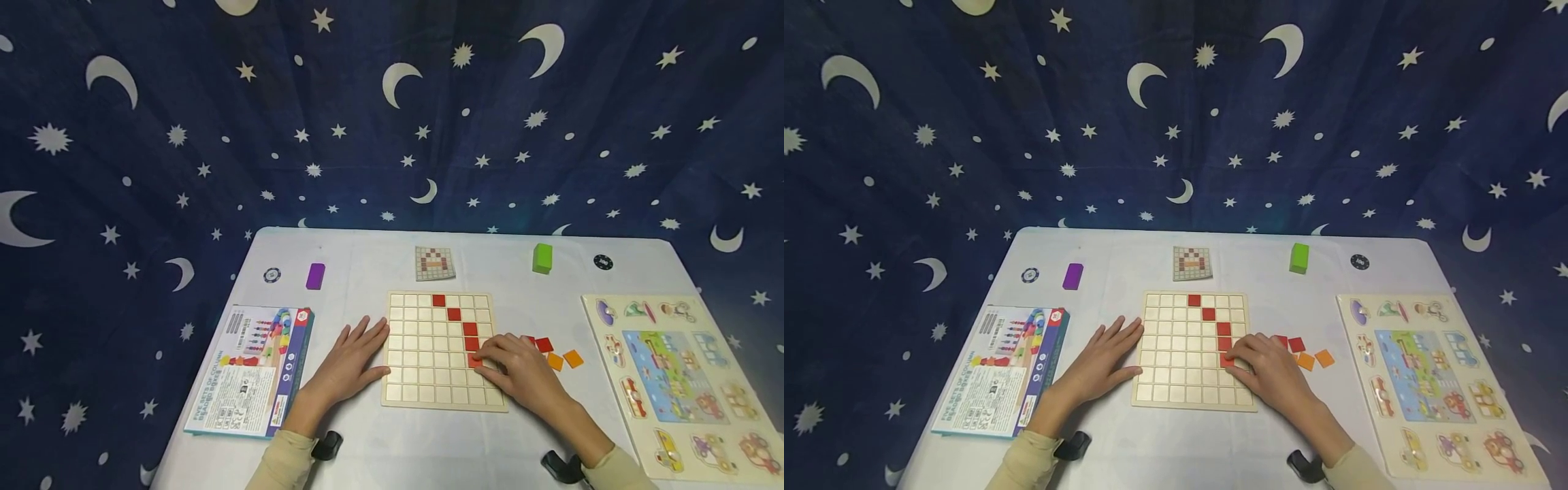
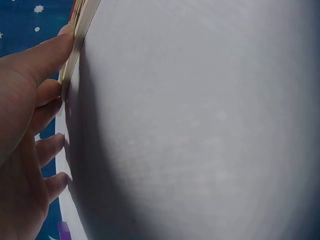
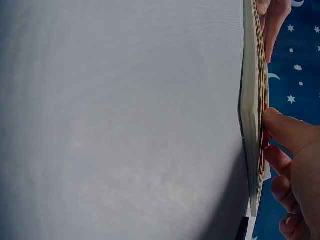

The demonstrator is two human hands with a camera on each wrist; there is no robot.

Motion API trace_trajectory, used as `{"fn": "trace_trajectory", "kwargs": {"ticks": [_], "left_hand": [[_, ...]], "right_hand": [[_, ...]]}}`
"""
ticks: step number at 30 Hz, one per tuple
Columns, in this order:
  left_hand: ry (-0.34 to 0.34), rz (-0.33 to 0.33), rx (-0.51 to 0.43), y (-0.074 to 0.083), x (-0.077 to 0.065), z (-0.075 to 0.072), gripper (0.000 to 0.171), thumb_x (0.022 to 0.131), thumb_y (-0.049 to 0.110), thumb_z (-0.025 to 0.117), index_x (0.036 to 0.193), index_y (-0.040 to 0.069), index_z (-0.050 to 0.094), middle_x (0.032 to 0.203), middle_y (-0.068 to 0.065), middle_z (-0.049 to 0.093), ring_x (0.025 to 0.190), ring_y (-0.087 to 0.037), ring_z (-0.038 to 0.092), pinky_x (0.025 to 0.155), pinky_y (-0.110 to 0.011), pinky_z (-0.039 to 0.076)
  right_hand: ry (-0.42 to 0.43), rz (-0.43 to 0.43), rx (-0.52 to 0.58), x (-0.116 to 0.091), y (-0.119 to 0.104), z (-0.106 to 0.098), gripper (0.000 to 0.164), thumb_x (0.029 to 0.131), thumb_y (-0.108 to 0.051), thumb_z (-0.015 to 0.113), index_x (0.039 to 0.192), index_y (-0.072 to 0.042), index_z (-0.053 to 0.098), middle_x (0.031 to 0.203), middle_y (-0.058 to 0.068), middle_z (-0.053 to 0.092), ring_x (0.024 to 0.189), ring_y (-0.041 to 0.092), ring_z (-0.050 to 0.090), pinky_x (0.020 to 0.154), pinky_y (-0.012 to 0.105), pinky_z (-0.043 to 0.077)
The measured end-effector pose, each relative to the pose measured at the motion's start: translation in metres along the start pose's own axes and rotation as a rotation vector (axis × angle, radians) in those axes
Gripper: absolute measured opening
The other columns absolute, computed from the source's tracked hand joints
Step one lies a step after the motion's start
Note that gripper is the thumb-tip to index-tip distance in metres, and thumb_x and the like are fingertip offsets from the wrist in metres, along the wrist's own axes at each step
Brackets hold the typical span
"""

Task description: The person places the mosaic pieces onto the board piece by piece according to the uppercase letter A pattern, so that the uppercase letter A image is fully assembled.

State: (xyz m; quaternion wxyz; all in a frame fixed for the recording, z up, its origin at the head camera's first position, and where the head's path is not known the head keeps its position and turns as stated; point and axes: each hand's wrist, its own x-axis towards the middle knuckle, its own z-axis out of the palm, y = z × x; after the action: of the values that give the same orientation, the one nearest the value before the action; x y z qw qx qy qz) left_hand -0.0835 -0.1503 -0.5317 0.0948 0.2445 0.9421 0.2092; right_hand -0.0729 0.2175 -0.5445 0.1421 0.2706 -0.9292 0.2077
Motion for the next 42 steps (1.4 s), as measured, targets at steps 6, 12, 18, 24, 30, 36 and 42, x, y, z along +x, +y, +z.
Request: {"fn": "trace_trajectory", "kwargs": {"ticks": [6, 12, 18, 24, 30, 36, 42], "left_hand": [[-0.004, -0.004, 0.0, -0.002, 0.0, 0.002, 0.078, 0.102, 0.046, 0.068, 0.166, 0.012, 0.039, 0.175, -0.004, 0.035, 0.166, -0.038, 0.024, 0.133, -0.066, 0.021], [0.0, -0.001, -0.005, -0.003, 0.0, 0.002, 0.078, 0.102, 0.046, 0.068, 0.166, 0.012, 0.039, 0.176, -0.003, 0.035, 0.166, -0.038, 0.023, 0.133, -0.066, 0.02], [-0.001, -0.013, 0.005, -0.004, -0.002, 0.0, 0.078, 0.103, 0.046, 0.068, 0.166, 0.012, 0.039, 0.176, -0.003, 0.035, 0.166, -0.037, 0.024, 0.133, -0.066, 0.02], [0.005, -0.002, -0.004, -0.003, -0.001, 0.001, 0.078, 0.102, 0.046, 0.068, 0.166, 0.012, 0.038, 0.176, -0.003, 0.035, 0.167, -0.037, 0.023, 0.133, -0.066, 0.02], [0.0, 0.002, -0.005, -0.002, 0.0, 0.001, 0.079, 0.102, 0.046, 0.068, 0.166, 0.012, 0.038, 0.176, -0.003, 0.035, 0.166, -0.038, 0.023, 0.133, -0.066, 0.021], [0.001, 0.003, -0.006, -0.001, 0.0, 0.0, 0.078, 0.102, 0.046, 0.068, 0.166, 0.012, 0.038, 0.175, -0.004, 0.035, 0.166, -0.038, 0.024, 0.133, -0.066, 0.021], [-0.007, 0.006, -0.003, -0.002, 0.001, 0.0, 0.079, 0.102, 0.046, 0.068, 0.167, 0.012, 0.037, 0.176, -0.004, 0.035, 0.166, -0.038, 0.023, 0.133, -0.067, 0.021]], "right_hand": [[0.003, -0.014, 0.017, -0.001, 0.001, 0.0, 0.02, 0.08, -0.029, 0.093, 0.098, -0.025, 0.086, 0.097, -0.012, 0.073, 0.09, 0.008, 0.065, 0.076, 0.032, 0.054], [0.029, 0.119, 0.011, -0.008, 0.023, -0.02, 0.019, 0.086, -0.021, 0.089, 0.104, -0.024, 0.082, 0.101, -0.009, 0.075, 0.091, 0.011, 0.066, 0.077, 0.038, 0.049], [-0.006, 0.251, -0.011, -0.016, 0.052, -0.037, 0.029, 0.085, -0.015, 0.089, 0.112, -0.015, 0.08, 0.105, 0.003, 0.075, 0.099, 0.026, 0.067, 0.085, 0.047, 0.049], [-0.026, 0.317, -0.066, -0.016, 0.059, -0.039, 0.028, 0.085, -0.019, 0.088, 0.111, -0.011, 0.081, 0.103, 0.008, 0.075, 0.096, 0.03, 0.067, 0.081, 0.049, 0.05], [-0.094, 0.324, -0.086, -0.01, 0.06, -0.041, 0.035, 0.086, -0.019, 0.087, 0.119, -0.01, 0.078, 0.109, 0.011, 0.075, 0.097, 0.03, 0.068, 0.085, 0.05, 0.052], [-0.13, 0.295, -0.072, 0.009, 0.056, -0.041, 0.033, 0.088, -0.02, 0.086, 0.118, -0.009, 0.079, 0.106, 0.01, 0.075, 0.087, 0.024, 0.063, 0.081, 0.046, 0.05], [-0.161, 0.266, -0.031, 0.053, 0.031, -0.018, 0.034, 0.091, -0.026, 0.084, 0.121, -0.01, 0.079, 0.111, 0.01, 0.075, 0.099, 0.028, 0.068, 0.088, 0.05, 0.053]]}}
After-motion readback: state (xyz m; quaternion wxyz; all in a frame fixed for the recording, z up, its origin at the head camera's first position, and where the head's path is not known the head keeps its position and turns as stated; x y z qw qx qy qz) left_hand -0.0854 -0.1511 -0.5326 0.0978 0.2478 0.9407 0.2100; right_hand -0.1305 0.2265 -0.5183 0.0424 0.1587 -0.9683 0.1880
